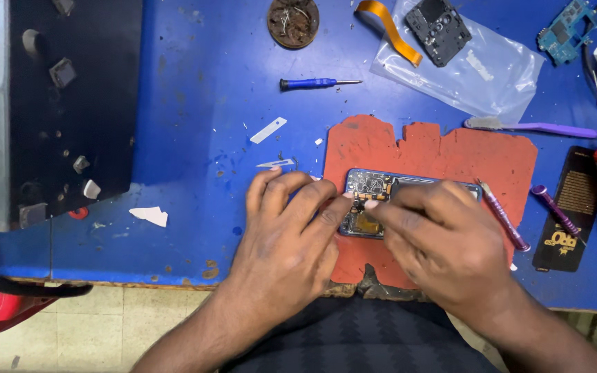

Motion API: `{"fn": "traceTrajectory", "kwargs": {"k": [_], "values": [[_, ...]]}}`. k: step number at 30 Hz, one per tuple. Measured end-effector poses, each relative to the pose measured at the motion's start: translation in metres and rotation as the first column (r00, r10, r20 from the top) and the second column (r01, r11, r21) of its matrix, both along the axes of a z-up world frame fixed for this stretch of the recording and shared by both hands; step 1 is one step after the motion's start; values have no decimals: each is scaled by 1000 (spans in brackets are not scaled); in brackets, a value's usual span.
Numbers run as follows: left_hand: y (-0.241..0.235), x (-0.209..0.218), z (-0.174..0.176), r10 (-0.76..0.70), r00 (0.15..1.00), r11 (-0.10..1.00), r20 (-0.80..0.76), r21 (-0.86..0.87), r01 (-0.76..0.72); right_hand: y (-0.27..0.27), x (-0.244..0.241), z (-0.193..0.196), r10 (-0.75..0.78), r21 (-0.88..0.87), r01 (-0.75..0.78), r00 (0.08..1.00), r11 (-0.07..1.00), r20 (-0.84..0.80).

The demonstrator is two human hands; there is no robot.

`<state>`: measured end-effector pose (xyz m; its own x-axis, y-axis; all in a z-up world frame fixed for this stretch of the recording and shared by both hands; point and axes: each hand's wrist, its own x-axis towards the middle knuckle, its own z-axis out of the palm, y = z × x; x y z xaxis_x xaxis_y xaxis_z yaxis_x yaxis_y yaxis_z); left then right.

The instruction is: The person disassembles a smartphone, removes the battery and internal components, and reassembles the device. They use a screwdriver to remove screws and handle the motherboard, battery, and back cover.

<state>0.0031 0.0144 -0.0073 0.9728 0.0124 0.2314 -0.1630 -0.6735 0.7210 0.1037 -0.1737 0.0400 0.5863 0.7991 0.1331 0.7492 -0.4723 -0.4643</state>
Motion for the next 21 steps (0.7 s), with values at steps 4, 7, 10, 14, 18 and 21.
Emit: {"fn": "traceTrajectory", "kwargs": {"k": [4, 7, 10, 14, 18, 21], "values": [[0, 3, -1, -33, 999, 998, -2, 54, 33, -3, -4, -5, 89, -6, -88, 996, 996, 30], [-2, 4, -1, -32, 999, 995, -9, 98, 33, -3, -6, -9, 102, -46, -98, 990, 994, 98], [-1, 3, -2, -38, 999, 992, -14, 119, 40, -4, -5, -9, 138, -103, -126, 984, 987, 115], [-3, 5, -2, -18, 1000, 990, 6, 138, 17, -7, -2, -4, 159, -134, -144, 982, 980, 104], [-8, 7, 3, 7, 1000, 986, 15, 167, -10, -11, -6, -2, 146, -137, -132, 984, 982, 99], [-10, 7, 5, 16, 999, 981, 39, 194, -23, -14, -8, -2, 117, -69, -111, 989, 991, 94]]}}
